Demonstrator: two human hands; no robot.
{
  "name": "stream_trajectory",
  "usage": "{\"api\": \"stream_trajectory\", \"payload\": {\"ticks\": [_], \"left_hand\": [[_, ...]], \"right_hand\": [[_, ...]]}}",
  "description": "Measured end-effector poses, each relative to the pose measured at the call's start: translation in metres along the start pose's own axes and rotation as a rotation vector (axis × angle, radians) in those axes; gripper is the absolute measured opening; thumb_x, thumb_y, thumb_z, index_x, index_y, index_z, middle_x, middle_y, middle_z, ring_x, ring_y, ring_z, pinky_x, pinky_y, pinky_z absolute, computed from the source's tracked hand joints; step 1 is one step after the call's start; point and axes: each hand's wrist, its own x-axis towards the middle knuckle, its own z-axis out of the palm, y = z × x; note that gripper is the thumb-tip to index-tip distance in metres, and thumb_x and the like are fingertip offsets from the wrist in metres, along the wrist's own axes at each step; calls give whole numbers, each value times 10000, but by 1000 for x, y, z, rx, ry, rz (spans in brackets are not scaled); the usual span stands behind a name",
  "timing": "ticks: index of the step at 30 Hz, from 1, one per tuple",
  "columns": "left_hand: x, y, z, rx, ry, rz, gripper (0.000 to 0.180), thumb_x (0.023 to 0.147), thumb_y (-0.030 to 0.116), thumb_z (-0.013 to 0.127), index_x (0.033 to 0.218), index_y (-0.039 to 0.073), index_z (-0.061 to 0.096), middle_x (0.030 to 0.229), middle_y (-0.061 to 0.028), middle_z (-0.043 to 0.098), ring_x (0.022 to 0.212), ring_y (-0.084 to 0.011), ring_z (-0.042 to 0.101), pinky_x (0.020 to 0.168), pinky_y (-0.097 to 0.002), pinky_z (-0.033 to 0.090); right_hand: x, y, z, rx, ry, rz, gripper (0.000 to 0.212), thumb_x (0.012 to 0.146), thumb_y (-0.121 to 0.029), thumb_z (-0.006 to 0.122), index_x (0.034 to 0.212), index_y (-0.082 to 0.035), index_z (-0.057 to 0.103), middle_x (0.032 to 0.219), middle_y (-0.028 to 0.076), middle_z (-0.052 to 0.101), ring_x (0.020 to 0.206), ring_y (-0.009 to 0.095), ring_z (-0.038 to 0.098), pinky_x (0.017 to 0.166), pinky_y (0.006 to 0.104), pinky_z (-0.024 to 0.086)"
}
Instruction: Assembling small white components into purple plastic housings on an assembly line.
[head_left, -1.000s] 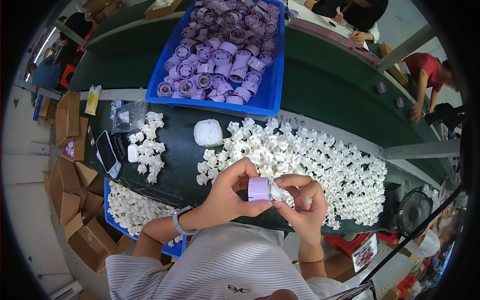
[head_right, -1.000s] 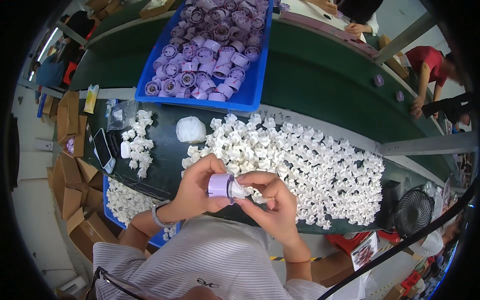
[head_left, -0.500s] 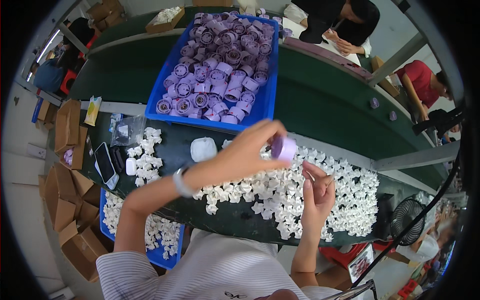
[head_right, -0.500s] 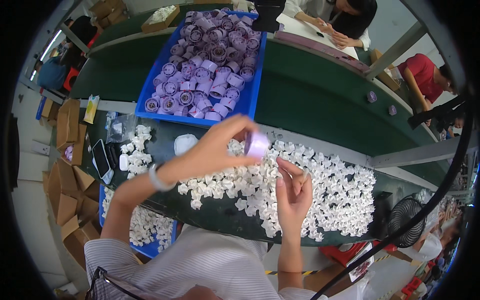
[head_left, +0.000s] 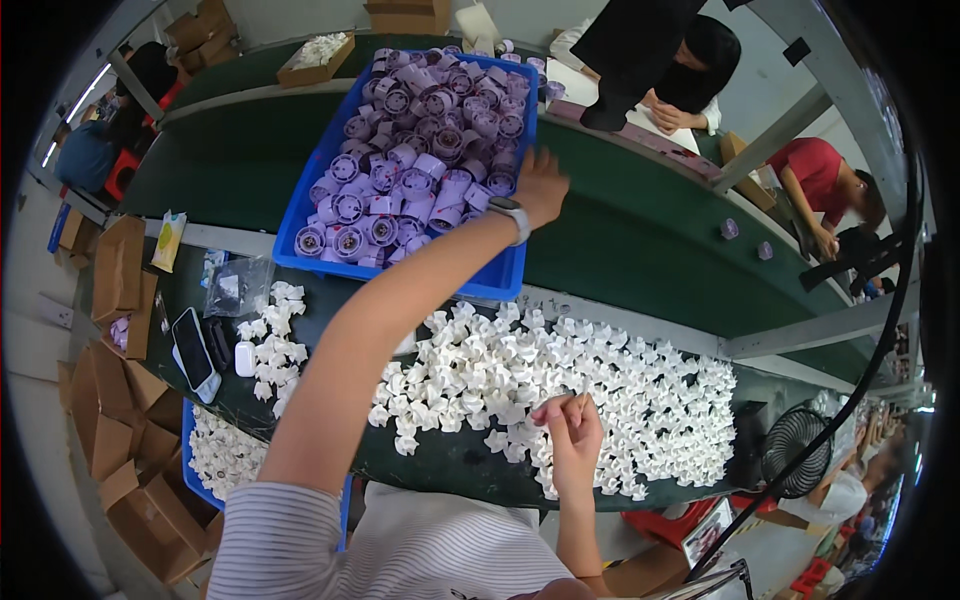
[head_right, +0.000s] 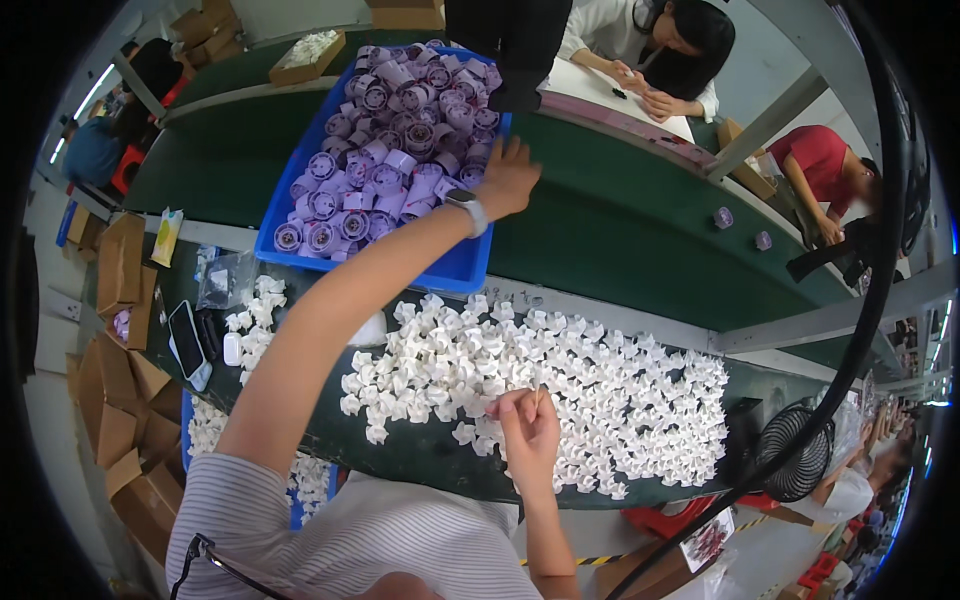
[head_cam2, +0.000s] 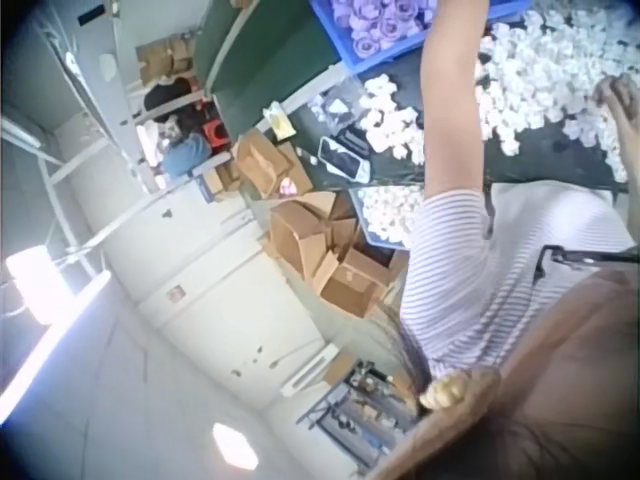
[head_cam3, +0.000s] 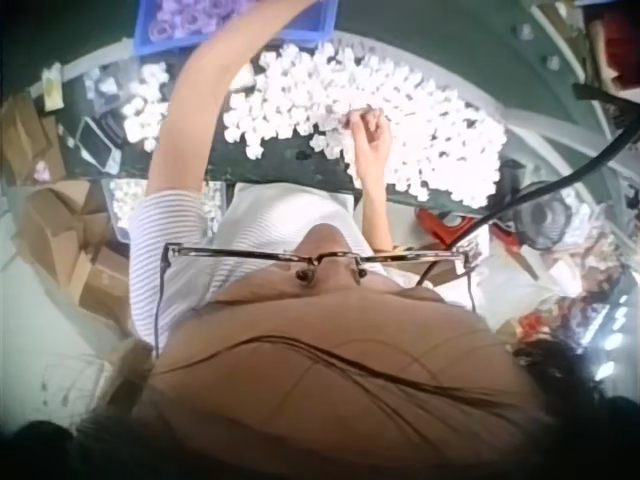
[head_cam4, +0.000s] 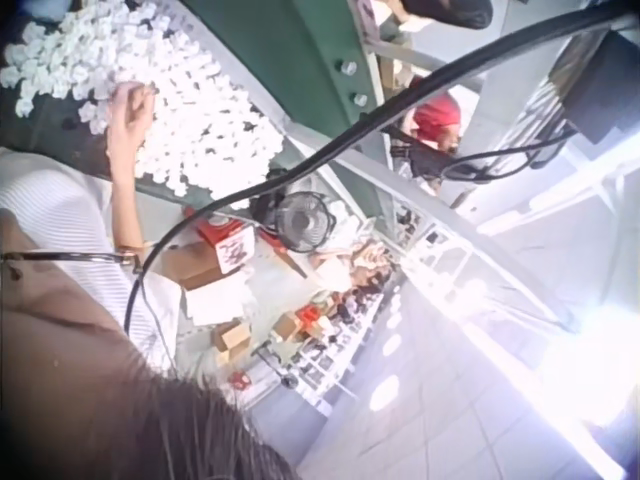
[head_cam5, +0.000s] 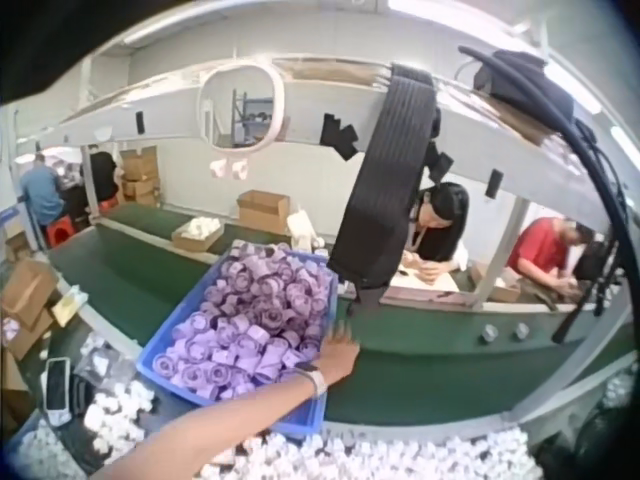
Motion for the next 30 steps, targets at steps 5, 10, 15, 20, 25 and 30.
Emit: {"api": "stream_trajectory", "payload": {"ticks": [5, 10, 15, 20, 25, 30], "left_hand": [[-5, -32, -55, -208, -179, -278, 351, 687, 100, 602, 1018, -5, 561, 1108, -231, 521, 1058, -385, 459, 872, -513, 392], [-50, -58, -64, -230, -499, -125, 389, 702, 165, 661, 1013, -48, 562, 1074, -248, 488, 1064, -425, 423, 873, -494, 409], [-69, -60, -67, -199, -293, -43, 300, 701, 101, 661, 938, -66, 584, 1092, -284, 462, 1076, -439, 420, 838, -455, 467], [-82, -60, -84, -293, -175, 18, 354, 731, 75, 636, 1040, -52, 520, 1056, -280, 480, 1050, -429, 443, 872, -452, 435], [-84, -53, -135, -552, -104, -189, 412, 744, 98, 655, 1083, -28, 458, 1121, -255, 444, 982, -418, 485, 886, -459, 418], [-94, -31, -232, -583, 178, -320, 487, 718, 41, 692, 1135, -16, 448, 1113, -163, 473, 1027, -290, 526, 859, -349, 456]], "right_hand": [[4, 6, -18, -142, 48, 49, 270, 957, -203, 438, 734, -106, 319, 664, 44, 448, 624, 125, 434, 608, 254, 360], [9, 23, -24, 78, -13, 148, 386, 957, -405, 345, 718, -104, 318, 632, 41, 390, 588, 118, 360, 573, 255, 289], [6, 12, -7, 9, -69, 103, 353, 990, -294, 347, 716, -73, 373, 668, 39, 445, 622, 112, 423, 604, 243, 343], [0, 9, -7, 0, -91, 88, 357, 1000, -265, 372, 971, 30, 569, 629, 50, 530, 584, 114, 503, 580, 237, 405], [-5, -2, -5, 106, -126, 193, 311, 993, -266, 392, 979, 7, 538, 609, 65, 547, 553, 130, 521, 543, 242, 412], [-8, -7, -7, 342, -196, 230, 214, 990, -235, 401, 892, -47, 432, 575, 71, 535, 497, 124, 493, 497, 231, 397]]}}
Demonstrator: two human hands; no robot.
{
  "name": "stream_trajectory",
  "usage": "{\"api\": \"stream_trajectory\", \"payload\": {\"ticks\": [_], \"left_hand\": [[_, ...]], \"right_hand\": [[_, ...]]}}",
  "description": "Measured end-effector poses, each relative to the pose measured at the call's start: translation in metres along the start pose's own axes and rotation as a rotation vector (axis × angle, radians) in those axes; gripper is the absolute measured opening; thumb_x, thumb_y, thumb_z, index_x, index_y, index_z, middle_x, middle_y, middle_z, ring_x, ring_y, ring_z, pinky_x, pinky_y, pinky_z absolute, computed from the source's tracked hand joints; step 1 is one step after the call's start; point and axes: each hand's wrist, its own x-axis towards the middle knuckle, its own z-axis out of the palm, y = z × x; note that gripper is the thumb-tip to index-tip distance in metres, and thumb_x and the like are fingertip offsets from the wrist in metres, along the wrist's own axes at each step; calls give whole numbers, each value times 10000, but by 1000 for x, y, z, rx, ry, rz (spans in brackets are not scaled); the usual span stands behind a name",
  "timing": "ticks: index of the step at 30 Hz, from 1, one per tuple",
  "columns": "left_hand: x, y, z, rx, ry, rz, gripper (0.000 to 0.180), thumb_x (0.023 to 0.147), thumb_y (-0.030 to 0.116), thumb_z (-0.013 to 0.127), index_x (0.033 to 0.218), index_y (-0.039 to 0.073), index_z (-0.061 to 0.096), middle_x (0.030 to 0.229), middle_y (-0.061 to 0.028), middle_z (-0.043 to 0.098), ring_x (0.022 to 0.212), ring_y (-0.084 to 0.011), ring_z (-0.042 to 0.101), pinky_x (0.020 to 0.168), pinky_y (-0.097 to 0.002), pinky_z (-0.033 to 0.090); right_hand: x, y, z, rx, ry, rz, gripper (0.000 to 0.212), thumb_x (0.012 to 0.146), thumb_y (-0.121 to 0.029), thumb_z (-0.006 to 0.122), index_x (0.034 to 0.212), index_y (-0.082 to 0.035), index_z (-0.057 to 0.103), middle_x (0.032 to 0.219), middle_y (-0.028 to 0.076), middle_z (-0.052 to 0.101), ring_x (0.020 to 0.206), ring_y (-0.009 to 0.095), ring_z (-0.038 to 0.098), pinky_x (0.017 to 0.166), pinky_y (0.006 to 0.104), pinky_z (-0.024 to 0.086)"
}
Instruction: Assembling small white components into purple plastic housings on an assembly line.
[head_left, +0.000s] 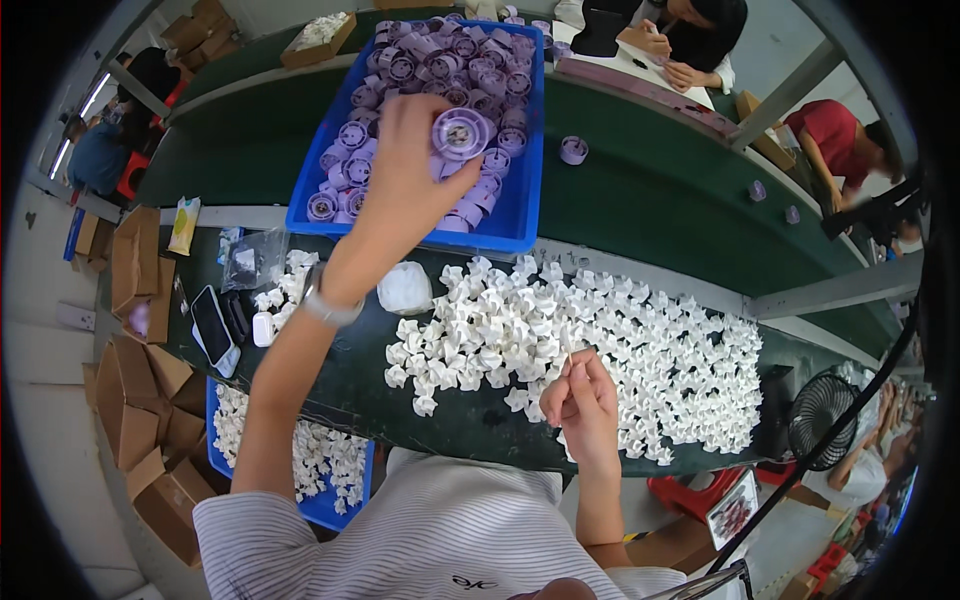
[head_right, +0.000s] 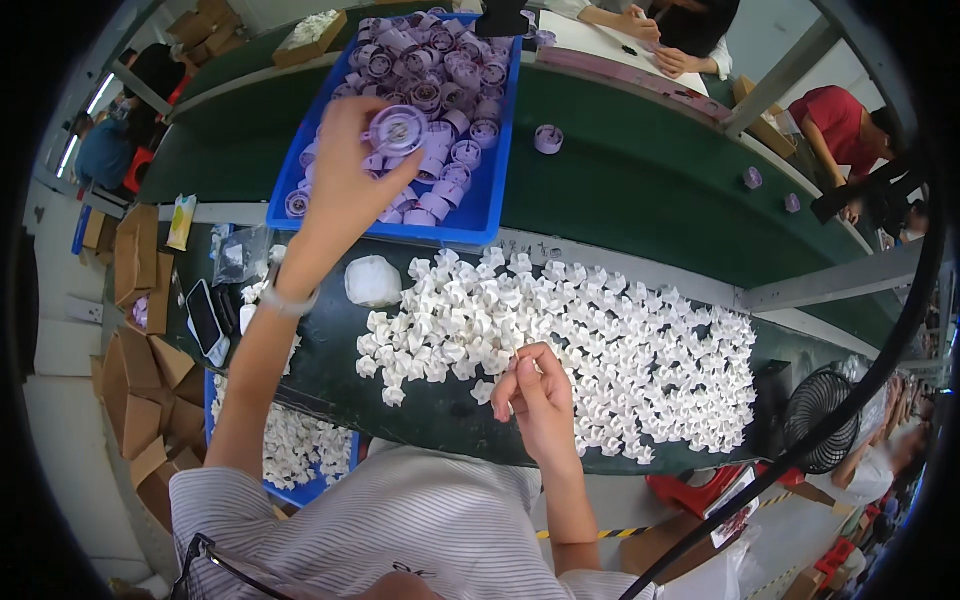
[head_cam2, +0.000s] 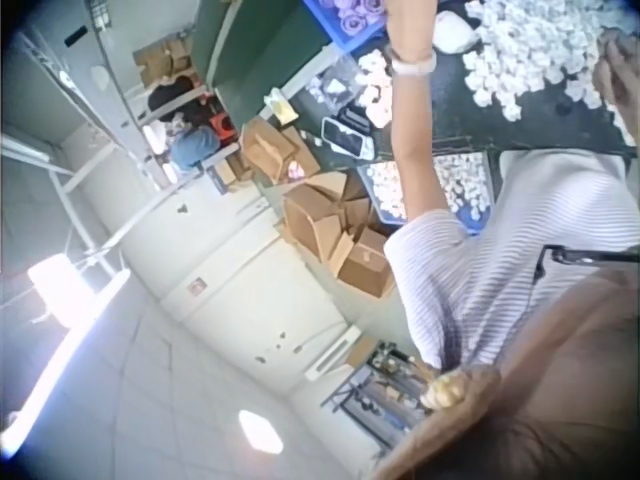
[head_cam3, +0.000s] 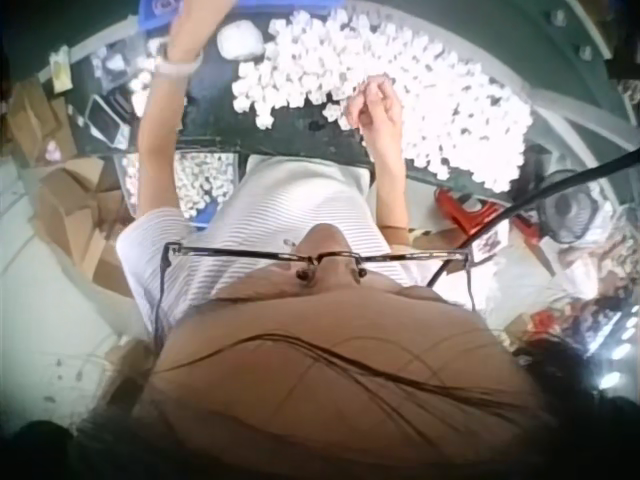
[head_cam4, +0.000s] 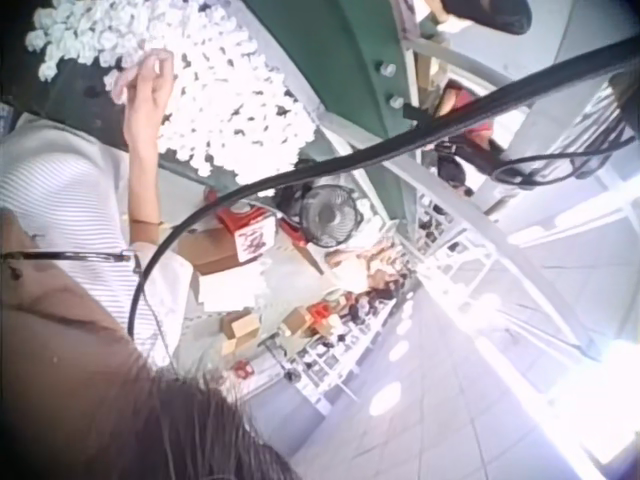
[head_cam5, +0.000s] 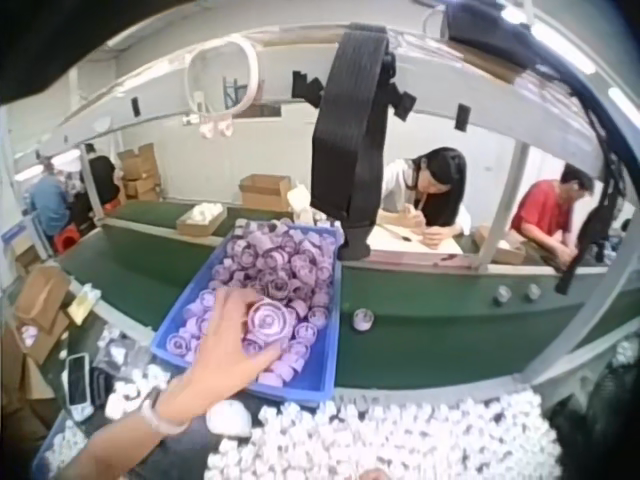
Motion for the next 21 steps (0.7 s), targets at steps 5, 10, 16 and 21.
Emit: {"api": "stream_trajectory", "payload": {"ticks": [5, 10, 16, 21], "left_hand": [[-62, 48, -34, -371, 110, -146, 467, 671, -2, 708, 1102, 18, 528, 1099, -127, 487, 942, -204, 553, 657, -253, 491], [-100, 84, -42, -361, -283, -288, 502, 613, 51, 808, 1076, 24, 615, 1014, -80, 581, 858, -166, 592, 678, -241, 486], [-119, 85, -31, -453, -283, -333, 491, 653, 72, 787, 1111, 47, 613, 1046, -71, 534, 924, -176, 566, 729, -258, 487], [-123, 86, -30, -458, -282, -319, 510, 618, 74, 815, 1084, 19, 617, 1027, -82, 547, 913, -173, 574, 751, -257, 492]], "right_hand": [[-4, -2, 3, -98, -13, -26, 197, 986, -194, 407, 891, -32, 466, 560, 68, 533, 496, 111, 491, 478, 224, 389], [-11, -7, 19, -356, 76, -82, 151, 956, -115, 465, 883, 2, 526, 628, 73, 572, 532, 108, 532, 499, 208, 410], [-6, -4, 22, -888, 168, -482, 47, 821, 8, 624, 867, 15, 614, 773, 81, 608, 615, 132, 549, 538, 224, 419], [-7, -8, 34, -1019, 174, -629, 107, 755, 49, 675, 847, 9, 639, 762, 86, 604, 629, 149, 546, 546, 241, 426]]}}
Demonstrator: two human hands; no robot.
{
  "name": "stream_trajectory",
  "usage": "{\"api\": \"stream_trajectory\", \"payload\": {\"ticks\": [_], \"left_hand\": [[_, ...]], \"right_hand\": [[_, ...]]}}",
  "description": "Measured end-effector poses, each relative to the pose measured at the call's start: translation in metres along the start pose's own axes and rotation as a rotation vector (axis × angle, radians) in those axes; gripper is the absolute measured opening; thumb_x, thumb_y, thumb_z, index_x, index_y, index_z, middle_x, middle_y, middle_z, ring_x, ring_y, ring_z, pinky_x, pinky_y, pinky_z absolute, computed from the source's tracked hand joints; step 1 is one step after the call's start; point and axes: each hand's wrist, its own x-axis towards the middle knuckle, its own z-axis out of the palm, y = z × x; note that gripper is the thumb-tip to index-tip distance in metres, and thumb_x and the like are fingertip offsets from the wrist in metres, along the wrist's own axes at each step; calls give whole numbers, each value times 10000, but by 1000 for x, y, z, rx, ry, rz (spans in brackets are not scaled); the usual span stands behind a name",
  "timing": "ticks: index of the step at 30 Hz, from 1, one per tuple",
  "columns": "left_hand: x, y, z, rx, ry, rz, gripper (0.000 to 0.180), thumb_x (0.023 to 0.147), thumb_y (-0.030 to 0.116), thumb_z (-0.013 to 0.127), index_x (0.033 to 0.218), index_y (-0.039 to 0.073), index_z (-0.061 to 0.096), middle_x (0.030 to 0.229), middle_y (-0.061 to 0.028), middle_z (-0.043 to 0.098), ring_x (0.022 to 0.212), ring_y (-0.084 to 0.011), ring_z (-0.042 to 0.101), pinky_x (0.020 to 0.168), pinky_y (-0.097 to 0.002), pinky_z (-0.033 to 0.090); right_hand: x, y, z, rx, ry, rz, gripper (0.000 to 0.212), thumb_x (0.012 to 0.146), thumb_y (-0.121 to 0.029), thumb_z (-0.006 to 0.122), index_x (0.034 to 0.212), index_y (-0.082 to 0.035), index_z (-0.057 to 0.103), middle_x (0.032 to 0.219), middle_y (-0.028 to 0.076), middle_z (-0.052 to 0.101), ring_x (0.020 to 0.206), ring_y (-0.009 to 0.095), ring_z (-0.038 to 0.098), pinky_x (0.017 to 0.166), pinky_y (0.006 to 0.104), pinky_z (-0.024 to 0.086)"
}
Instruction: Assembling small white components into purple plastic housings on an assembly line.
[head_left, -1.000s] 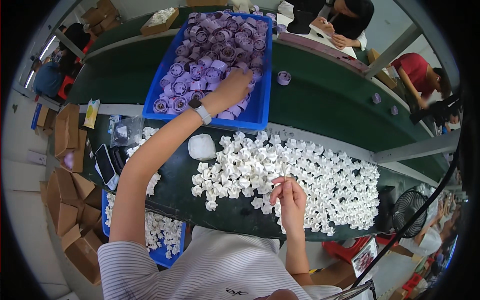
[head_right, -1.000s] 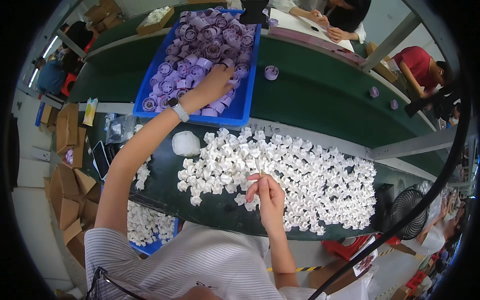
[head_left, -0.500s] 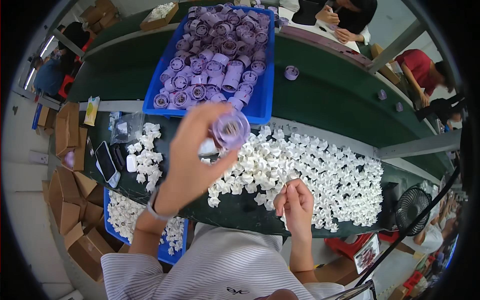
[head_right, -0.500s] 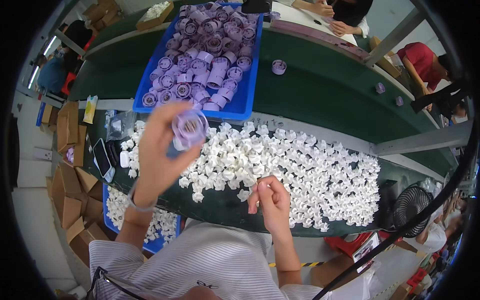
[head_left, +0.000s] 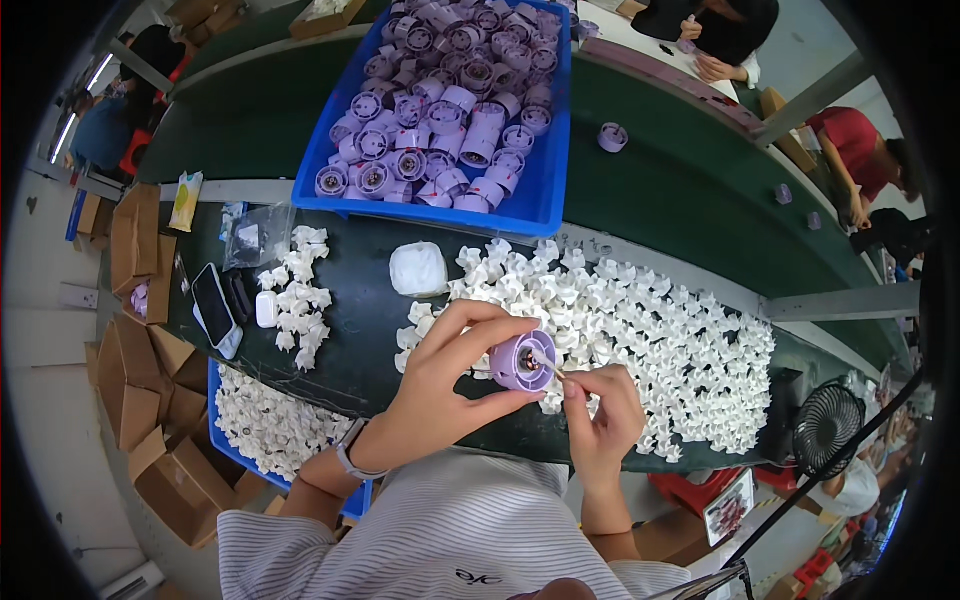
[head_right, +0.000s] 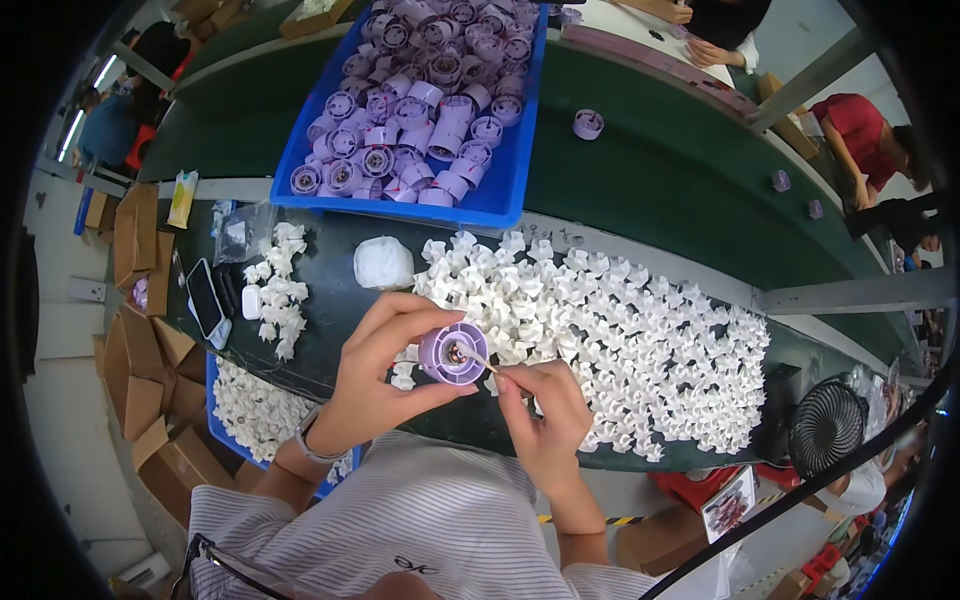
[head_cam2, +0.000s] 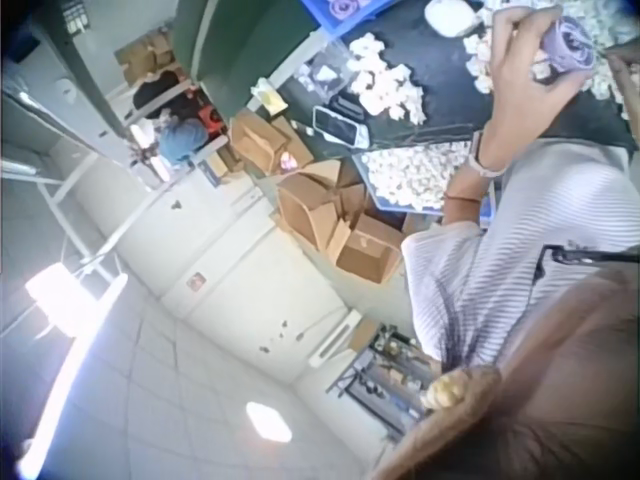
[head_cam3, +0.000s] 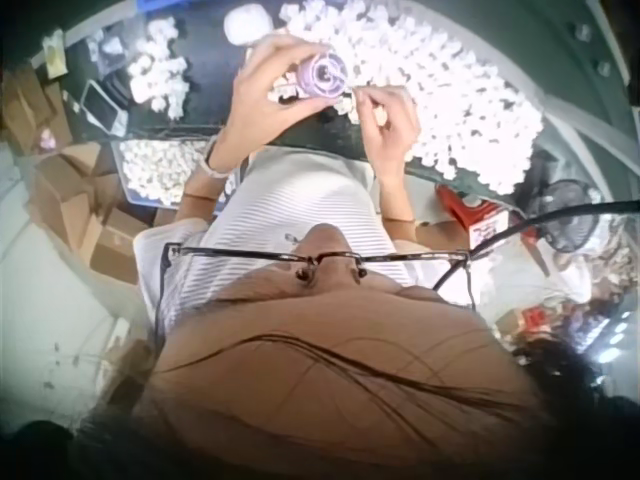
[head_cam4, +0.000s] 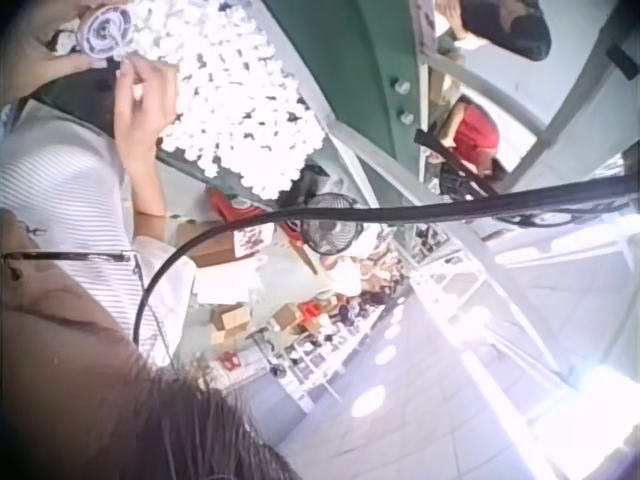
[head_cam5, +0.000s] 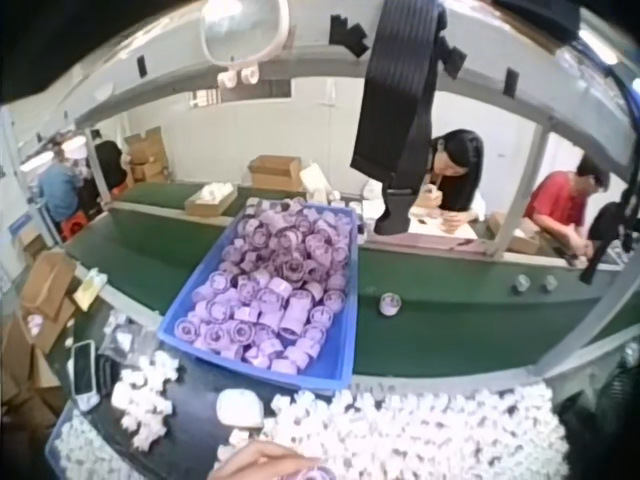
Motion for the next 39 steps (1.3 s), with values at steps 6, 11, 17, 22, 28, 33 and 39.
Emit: {"api": "stream_trajectory", "payload": {"ticks": [6, 11, 17, 22, 28, 33, 39], "left_hand": [[-1, 0, -2, -18, -47, -31, 501, 659, 62, 778, 1128, 49, 603, 1063, -80, 519, 960, -192, 569, 782, -274, 488], [-3, -3, 0, -24, 5, -30, 503, 622, 65, 806, 1086, 18, 616, 1010, -89, 554, 921, -179, 568, 755, -261, 485], [-9, -11, 3, -229, 19, -121, 535, 672, 31, 777, 1146, 29, 528, 1113, -97, 486, 1014, -199, 556, 825, -279, 509], [-14, -21, 5, -372, 33, -147, 568, 654, -64, 754, 1135, 1, 458, 1139, -101, 431, 1058, -198, 536, 879, -295, 504], [-20, -25, 4, -330, 40, -168, 588, 641, -122, 735, 1132, -17, 429, 1135, -103, 413, 1067, -196, 532, 883, -297, 494], [-20, -28, 4, -331, 59, -165, 576, 647, -119, 733, 1130, -22, 433, 1145, -101, 409, 1062, -193, 530, 882, -297, 494], [-21, -29, 2, -366, 111, -127, 525, 679, -33, 753, 1125, -9, 476, 1135, -92, 414, 1051, -180, 522, 850, -283, 515]], "right_hand": [[1, -8, 0, -95, -8, -53, 132, 720, 52, 697, 827, 13, 630, 742, 80, 572, 644, 167, 528, 542, 249, 394], [0, -5, 0, -112, -32, -115, 219, 675, 41, 751, 871, 6, 659, 760, 76, 569, 645, 171, 539, 551, 258, 425], [0, 8, 4, -59, 50, -20, 134, 726, 76, 680, 834, 10, 636, 751, 70, 555, 645, 169, 521, 576, 260, 413], [14, 54, -3, 90, 44, 446, 173, 870, -2, 540, 706, 12, 486, 688, 73, 531, 618, 143, 477, 609, 251, 394], [36, 69, 13, -150, -68, 211, 228, 881, -98, 584, 899, 7, 382, 986, 178, 627, 855, 260, 606, 747, 353, 451], [47, 74, 27, -179, -254, 169, 263, 809, -31, 640, 874, 10, 388, 1068, 197, 581, 900, 307, 554, 786, 360, 437], [62, 79, 36, -233, -357, -46, 262, 791, -10, 637, 866, -4, 386, 873, 152, 500, 800, 333, 467, 724, 379, 419]]}}
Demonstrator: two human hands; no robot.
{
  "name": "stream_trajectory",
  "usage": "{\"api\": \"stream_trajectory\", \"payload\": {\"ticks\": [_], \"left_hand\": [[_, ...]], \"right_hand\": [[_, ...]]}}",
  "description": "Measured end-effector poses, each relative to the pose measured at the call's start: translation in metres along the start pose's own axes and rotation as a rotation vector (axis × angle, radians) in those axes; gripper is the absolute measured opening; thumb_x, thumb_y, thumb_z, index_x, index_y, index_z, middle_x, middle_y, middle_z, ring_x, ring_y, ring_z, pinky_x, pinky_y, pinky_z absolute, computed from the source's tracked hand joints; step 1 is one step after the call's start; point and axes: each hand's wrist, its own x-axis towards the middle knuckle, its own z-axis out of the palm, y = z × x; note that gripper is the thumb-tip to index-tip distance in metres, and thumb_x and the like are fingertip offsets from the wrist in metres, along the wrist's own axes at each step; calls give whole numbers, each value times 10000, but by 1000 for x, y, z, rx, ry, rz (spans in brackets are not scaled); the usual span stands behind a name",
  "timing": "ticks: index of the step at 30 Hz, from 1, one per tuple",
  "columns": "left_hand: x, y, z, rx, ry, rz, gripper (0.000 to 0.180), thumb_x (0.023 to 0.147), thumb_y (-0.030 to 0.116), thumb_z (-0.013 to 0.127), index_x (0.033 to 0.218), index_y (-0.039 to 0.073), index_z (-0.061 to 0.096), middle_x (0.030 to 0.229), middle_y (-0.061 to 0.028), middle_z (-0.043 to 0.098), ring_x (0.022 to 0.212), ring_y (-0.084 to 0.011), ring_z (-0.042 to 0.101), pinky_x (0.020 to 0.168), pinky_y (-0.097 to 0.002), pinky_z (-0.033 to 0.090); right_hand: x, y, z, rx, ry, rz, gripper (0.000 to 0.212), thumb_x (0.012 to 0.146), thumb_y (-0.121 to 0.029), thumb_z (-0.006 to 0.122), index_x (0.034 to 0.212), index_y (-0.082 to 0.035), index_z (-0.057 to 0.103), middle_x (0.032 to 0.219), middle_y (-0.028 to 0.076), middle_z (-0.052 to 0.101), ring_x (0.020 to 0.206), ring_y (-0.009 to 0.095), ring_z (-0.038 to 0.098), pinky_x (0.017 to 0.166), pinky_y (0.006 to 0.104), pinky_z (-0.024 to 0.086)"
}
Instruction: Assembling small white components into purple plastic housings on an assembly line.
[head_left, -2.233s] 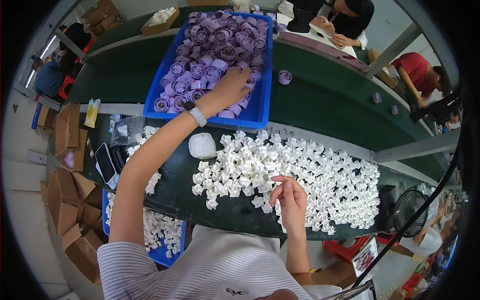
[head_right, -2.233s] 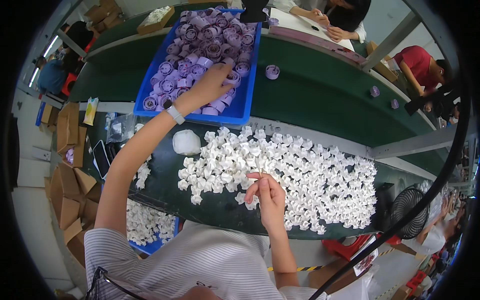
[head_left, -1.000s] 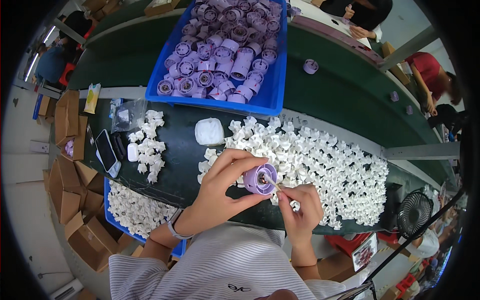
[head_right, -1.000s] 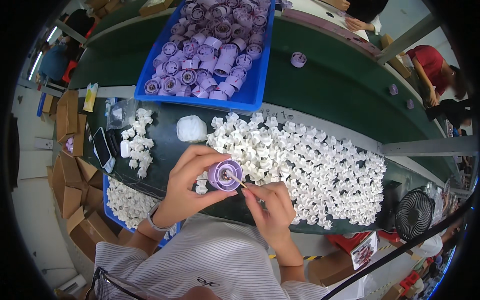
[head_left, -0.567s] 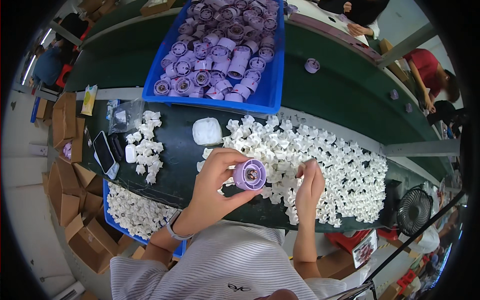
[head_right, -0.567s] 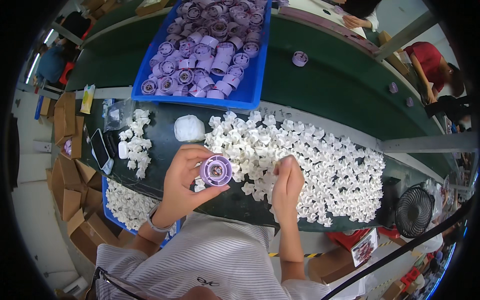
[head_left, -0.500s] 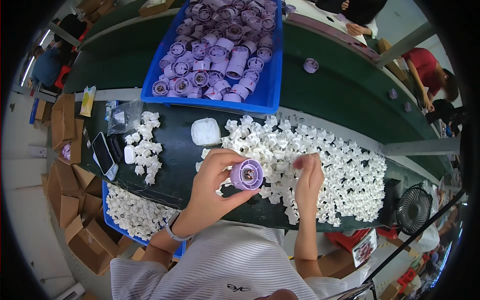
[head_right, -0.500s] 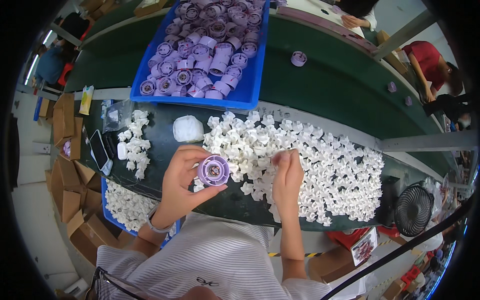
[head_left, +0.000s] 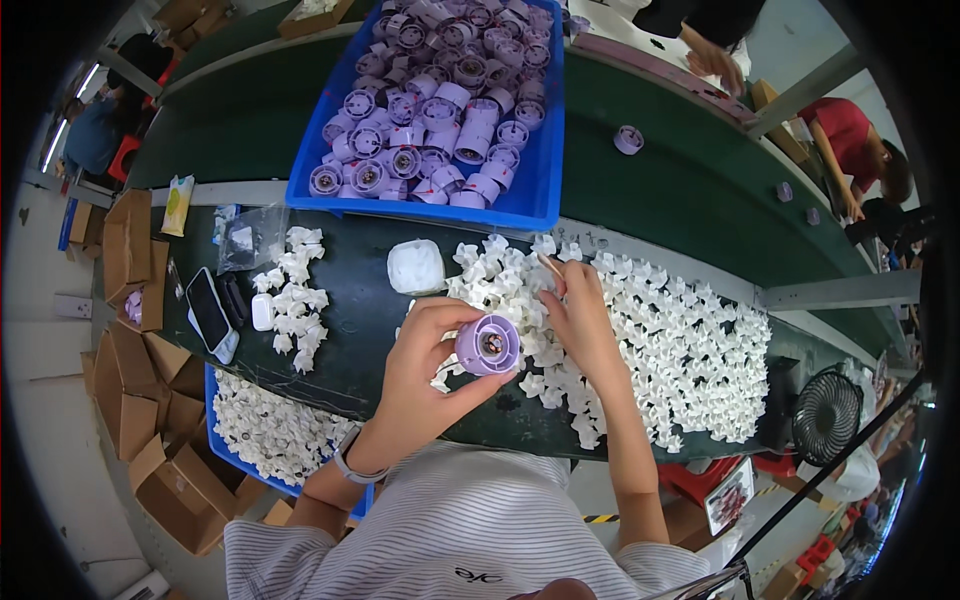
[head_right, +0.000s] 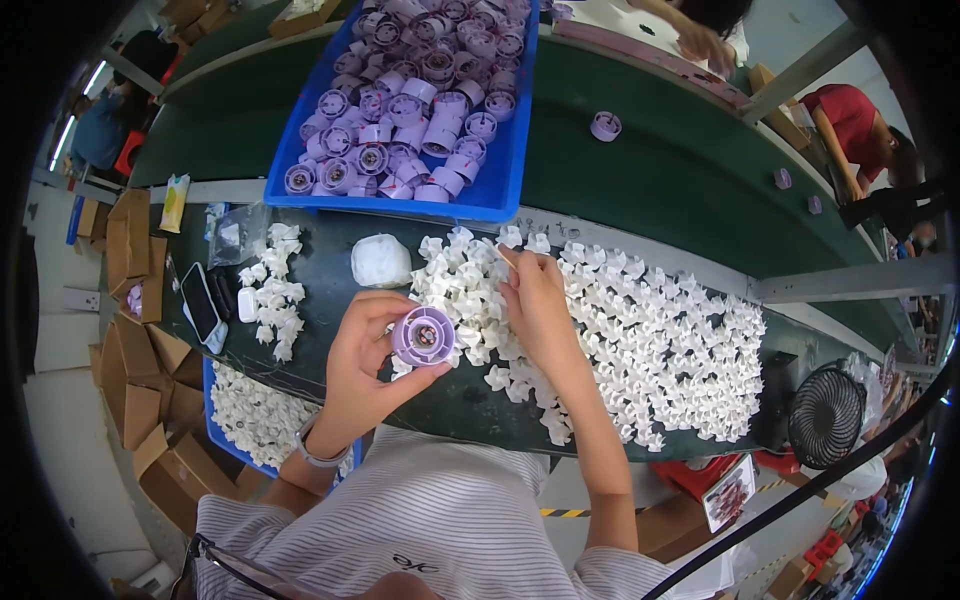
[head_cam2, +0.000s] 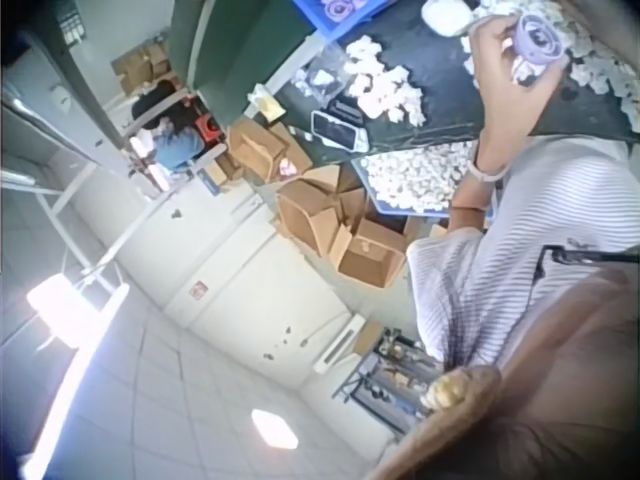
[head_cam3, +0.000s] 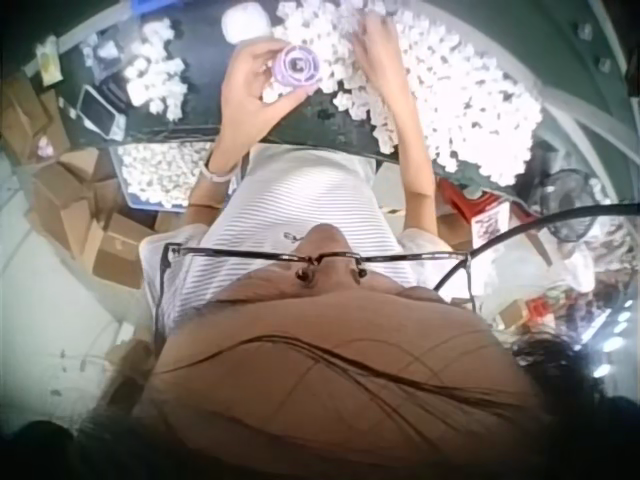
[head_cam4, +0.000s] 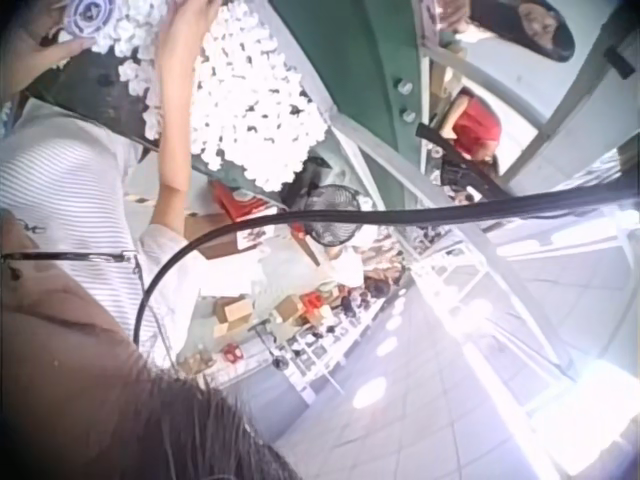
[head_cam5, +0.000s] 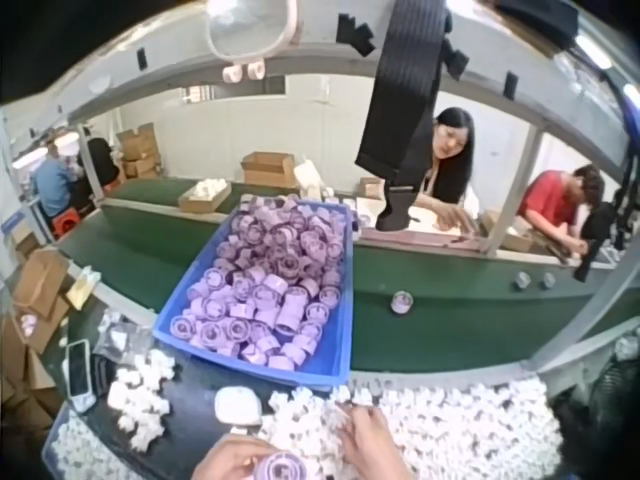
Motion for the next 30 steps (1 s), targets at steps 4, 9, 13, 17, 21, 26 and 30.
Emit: {"api": "stream_trajectory", "payload": {"ticks": [4, 9, 13, 17, 21, 26, 30], "left_hand": [[0, 0, -2, 36, -30, 1, 575, 653, -122, 726, 1138, -24, 432, 1139, -101, 405, 1069, -195, 524, 882, -302, 495], [0, 0, -5, 36, -35, 29, 582, 654, -121, 726, 1155, -24, 446, 1138, -101, 405, 1072, -196, 523, 884, -305, 498], [3, 5, -4, 83, -52, 11, 550, 656, -101, 734, 1148, -34, 499, 1139, -99, 408, 1066, -194, 521, 897, -303, 495], [5, 2, 1, 65, -47, 15, 527, 658, -79, 744, 1135, -30, 526, 1131, -98, 416, 1050, -193, 524, 897, -296, 493], [7, 3, 5, 101, -72, 41, 532, 655, -66, 751, 1136, -21, 529, 1120, -97, 427, 1038, -190, 531, 882, -292, 491], [8, 2, 6, 202, -86, 98, 526, 652, -48, 761, 1126, -14, 536, 1113, -94, 439, 1027, -188, 540, 866, -286, 486], [8, 3, 9, 178, -11, 90, 470, 659, 24, 768, 1094, 27, 590, 1070, -94, 496, 983, -207, 561, 813, -292, 505]], "right_hand": [[4, 3, -2, -29, -95, 52, 268, 782, -10, 646, 870, 3, 394, 810, 136, 451, 792, 318, 472, 715, 364, 420], [4, -9, -13, 27, -6, 195, 266, 758, 4, 662, 855, -20, 415, 876, 125, 570, 805, 247, 506, 733, 326, 427], [-13, -17, -14, 645, 95, 149, 298, 803, -20, 634, 832, -70, 342, 992, 144, 592, 854, 175, 526, 761, 298, 430], [-31, -51, -14, 1264, 80, 374, 297, 847, -15, 577, 825, -112, 297, 1063, 183, 578, 963, 144, 541, 822, 267, 426], [-38, -57, -11, 1313, 148, 422, 289, 860, -5, 564, 826, -112, 298, 1055, 180, 580, 910, 121, 538, 774, 242, 427], [-39, -56, -12, 1238, 146, 355, 313, 842, 37, 570, 818, -107, 293, 1070, 196, 578, 828, 82, 497, 710, 204, 410], [-41, -58, -13, 1141, 130, 305, 322, 827, 68, 570, 823, -101, 296, 1086, 209, 576, 848, 98, 497, 751, 227, 426]]}}
